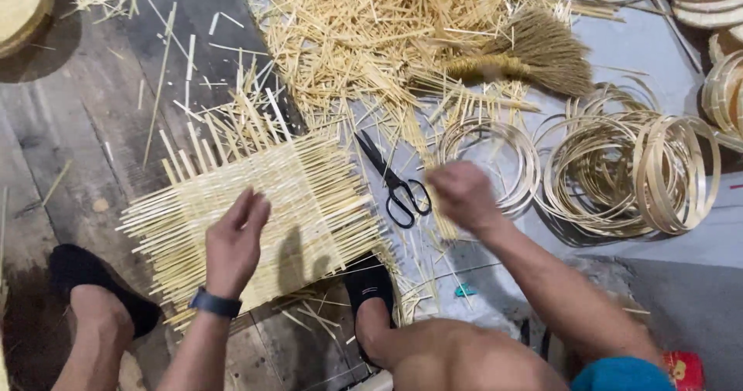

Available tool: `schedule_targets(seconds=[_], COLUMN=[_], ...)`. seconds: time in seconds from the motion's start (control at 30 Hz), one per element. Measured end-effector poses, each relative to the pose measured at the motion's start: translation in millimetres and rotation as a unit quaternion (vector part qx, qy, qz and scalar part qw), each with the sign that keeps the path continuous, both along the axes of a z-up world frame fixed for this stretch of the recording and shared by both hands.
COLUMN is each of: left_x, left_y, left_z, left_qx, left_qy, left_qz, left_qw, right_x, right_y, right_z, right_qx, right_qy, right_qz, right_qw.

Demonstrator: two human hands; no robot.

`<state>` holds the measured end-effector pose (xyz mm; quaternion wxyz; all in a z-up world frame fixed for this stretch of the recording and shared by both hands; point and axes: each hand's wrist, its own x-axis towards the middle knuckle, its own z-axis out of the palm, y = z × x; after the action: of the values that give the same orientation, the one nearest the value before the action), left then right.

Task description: The person sits on the floor and weaves thin bamboo sticks into a flat mat around a round wooden mold, folding the protruding stick ends over the mold. They use scissors to trim the sticks, fit a split bamboo hoop around the rim, and press the woven mat into shape to form a round bamboo sieve.

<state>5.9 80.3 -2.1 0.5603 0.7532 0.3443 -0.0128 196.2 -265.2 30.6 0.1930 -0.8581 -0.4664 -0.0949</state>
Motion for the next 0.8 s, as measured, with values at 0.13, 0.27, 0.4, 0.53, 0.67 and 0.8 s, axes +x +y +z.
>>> schedule_targets(seconds=[0.13, 0.27, 0.4, 0.53, 0.67, 0.8], left_x=[31, 7, -21, -19, -36, -35], left_y=[6, 52, 80, 81, 84, 95], left_z=[50, 29, 5, 2, -27, -81], left_qx=[-0.435, -0.453, -0.429, -0.441, -0.487, -0.522], left_qy=[-0.202, -0.299, -0.318, -0.307, -0.267, -0.285], left_qz=[0.167, 0.287, 0.307, 0.335, 0.322, 0.327], left_qw=[0.862, 0.789, 0.788, 0.774, 0.767, 0.734], right_x=[-31, -23, 32, 37, 14, 8], right_y=[78, 125, 168, 195, 196, 189], right_z=[50, 100, 88, 24, -25, -69], right_qx=[-0.002, 0.031, 0.115, 0.135, 0.252, 0.338], right_qy=[-0.011, -0.033, 0.208, 0.563, 0.773, 0.818], right_qz=[0.24, 0.309, 0.066, -0.075, -0.089, -0.053], right_qw=[0.971, 0.95, 0.969, 0.812, 0.576, 0.463])
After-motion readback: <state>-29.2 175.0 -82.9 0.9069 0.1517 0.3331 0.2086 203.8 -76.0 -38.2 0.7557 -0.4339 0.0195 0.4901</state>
